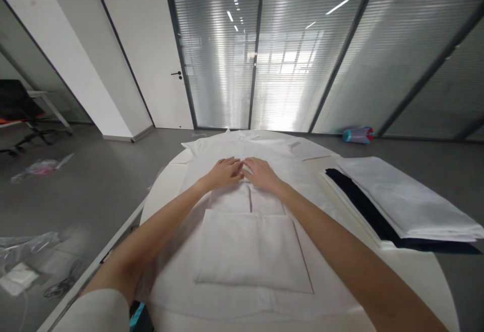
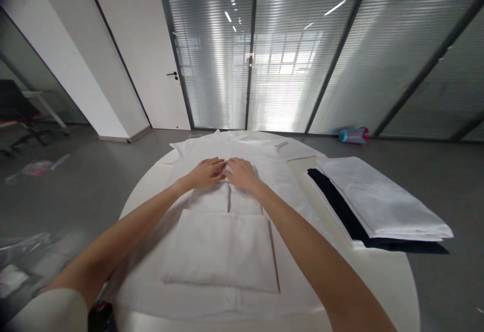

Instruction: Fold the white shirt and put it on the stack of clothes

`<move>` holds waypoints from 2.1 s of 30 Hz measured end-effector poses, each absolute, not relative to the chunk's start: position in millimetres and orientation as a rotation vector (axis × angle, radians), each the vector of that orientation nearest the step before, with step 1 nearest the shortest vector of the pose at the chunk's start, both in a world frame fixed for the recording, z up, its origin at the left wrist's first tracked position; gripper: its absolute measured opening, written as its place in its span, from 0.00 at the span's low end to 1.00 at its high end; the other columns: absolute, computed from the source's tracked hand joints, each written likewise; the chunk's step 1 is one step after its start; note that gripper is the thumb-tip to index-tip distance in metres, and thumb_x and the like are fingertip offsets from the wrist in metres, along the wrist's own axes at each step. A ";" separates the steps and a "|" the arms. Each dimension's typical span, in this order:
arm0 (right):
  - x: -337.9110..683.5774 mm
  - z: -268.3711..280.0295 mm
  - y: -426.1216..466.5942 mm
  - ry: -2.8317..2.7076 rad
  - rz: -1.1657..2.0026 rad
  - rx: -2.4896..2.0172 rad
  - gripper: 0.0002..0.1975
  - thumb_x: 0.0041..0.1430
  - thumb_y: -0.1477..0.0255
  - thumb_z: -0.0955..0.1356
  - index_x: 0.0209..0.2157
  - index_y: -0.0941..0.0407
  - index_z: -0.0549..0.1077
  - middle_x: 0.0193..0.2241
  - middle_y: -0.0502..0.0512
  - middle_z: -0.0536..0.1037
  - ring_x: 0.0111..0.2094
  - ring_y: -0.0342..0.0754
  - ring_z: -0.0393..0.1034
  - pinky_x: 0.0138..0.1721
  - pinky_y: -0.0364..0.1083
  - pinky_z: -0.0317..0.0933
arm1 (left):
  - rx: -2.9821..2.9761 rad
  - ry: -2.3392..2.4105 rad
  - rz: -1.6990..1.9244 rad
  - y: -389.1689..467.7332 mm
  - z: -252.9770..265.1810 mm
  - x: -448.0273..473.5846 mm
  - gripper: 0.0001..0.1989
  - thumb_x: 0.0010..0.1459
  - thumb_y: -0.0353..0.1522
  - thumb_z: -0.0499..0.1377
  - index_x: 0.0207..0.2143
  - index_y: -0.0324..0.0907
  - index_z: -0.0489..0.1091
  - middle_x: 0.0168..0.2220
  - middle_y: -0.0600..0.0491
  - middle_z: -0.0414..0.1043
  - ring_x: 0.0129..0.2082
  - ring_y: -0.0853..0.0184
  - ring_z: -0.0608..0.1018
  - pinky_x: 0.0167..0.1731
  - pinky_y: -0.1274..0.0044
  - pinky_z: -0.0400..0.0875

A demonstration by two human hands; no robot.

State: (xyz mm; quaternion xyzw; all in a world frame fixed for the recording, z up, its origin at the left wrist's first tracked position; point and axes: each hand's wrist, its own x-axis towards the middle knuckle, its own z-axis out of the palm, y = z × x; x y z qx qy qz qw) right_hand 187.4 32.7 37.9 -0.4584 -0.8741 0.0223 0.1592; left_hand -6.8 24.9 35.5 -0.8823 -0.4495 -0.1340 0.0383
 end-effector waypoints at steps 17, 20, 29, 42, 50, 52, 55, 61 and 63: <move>241.9 45.0 -20.7 -2.627 -0.369 -1.024 0.11 0.65 0.75 0.63 0.39 0.57 0.79 0.35 0.58 0.76 0.39 0.51 0.68 0.44 0.49 0.53 | -2.533 -1.310 -0.368 -22.5 44.3 -26.8 0.13 0.59 0.27 0.56 0.44 0.45 0.76 0.38 0.50 0.73 0.37 0.64 0.76 0.38 0.74 0.69; 246.4 41.0 -25.0 -2.784 -0.178 -0.939 0.08 0.62 0.74 0.66 0.40 0.56 0.79 0.37 0.57 0.76 0.39 0.49 0.69 0.43 0.46 0.56 | -2.675 -1.203 -0.227 -32.3 44.0 -29.5 0.09 0.57 0.28 0.58 0.39 0.45 0.76 0.36 0.51 0.73 0.36 0.64 0.77 0.35 0.75 0.68; 221.0 52.9 -19.7 -2.526 -0.125 -1.143 0.17 0.71 0.66 0.59 0.42 0.56 0.78 0.45 0.60 0.78 0.47 0.51 0.70 0.51 0.51 0.55 | -2.698 -1.439 -0.771 -12.6 66.2 -22.5 0.16 0.69 0.37 0.50 0.41 0.44 0.77 0.43 0.51 0.77 0.40 0.66 0.79 0.43 0.75 0.72; 187.4 2.6 15.2 -2.558 0.094 -1.483 0.37 0.70 0.50 0.48 0.70 0.57 0.52 0.70 0.62 0.49 0.71 0.57 0.42 0.68 0.63 0.37 | -2.608 -1.639 -0.316 13.5 -3.3 -8.7 0.26 0.71 0.38 0.45 0.69 0.44 0.54 0.70 0.43 0.52 0.70 0.56 0.55 0.65 0.59 0.53; 214.8 2.6 17.5 -2.584 0.212 -1.581 0.44 0.65 0.43 0.47 0.71 0.58 0.48 0.71 0.62 0.42 0.72 0.57 0.35 0.68 0.62 0.34 | -2.586 -1.819 -0.319 12.1 -4.9 -15.5 0.32 0.70 0.47 0.47 0.70 0.43 0.51 0.71 0.37 0.44 0.71 0.51 0.49 0.64 0.56 0.53; 222.7 1.7 16.0 -2.563 0.258 -1.627 0.45 0.65 0.42 0.47 0.71 0.59 0.46 0.72 0.62 0.39 0.72 0.57 0.33 0.68 0.63 0.35 | -2.599 -1.855 -0.326 10.7 -5.4 -15.4 0.32 0.69 0.48 0.45 0.70 0.43 0.50 0.71 0.37 0.43 0.71 0.51 0.47 0.64 0.55 0.52; 229.0 0.6 13.6 -2.531 0.267 -1.627 0.43 0.66 0.44 0.48 0.71 0.58 0.47 0.72 0.61 0.40 0.72 0.56 0.32 0.68 0.63 0.35 | -2.616 -1.895 -0.330 7.5 -2.7 -14.4 0.33 0.69 0.49 0.44 0.70 0.43 0.50 0.71 0.37 0.43 0.71 0.51 0.46 0.64 0.54 0.50; 230.2 -1.7 11.9 -2.464 0.262 -1.565 0.38 0.69 0.48 0.51 0.69 0.57 0.54 0.71 0.62 0.45 0.72 0.56 0.37 0.68 0.64 0.36 | -2.492 -1.810 -0.565 4.1 16.7 -16.1 0.23 0.69 0.46 0.48 0.57 0.46 0.70 0.70 0.44 0.51 0.70 0.50 0.54 0.64 0.52 0.51; 230.7 -2.5 11.1 -2.426 0.265 -1.533 0.36 0.70 0.50 0.52 0.68 0.57 0.57 0.70 0.62 0.48 0.71 0.56 0.39 0.68 0.64 0.37 | -2.479 -1.742 -0.720 5.8 21.0 -17.4 0.21 0.71 0.42 0.46 0.53 0.45 0.73 0.69 0.45 0.53 0.70 0.55 0.56 0.66 0.57 0.51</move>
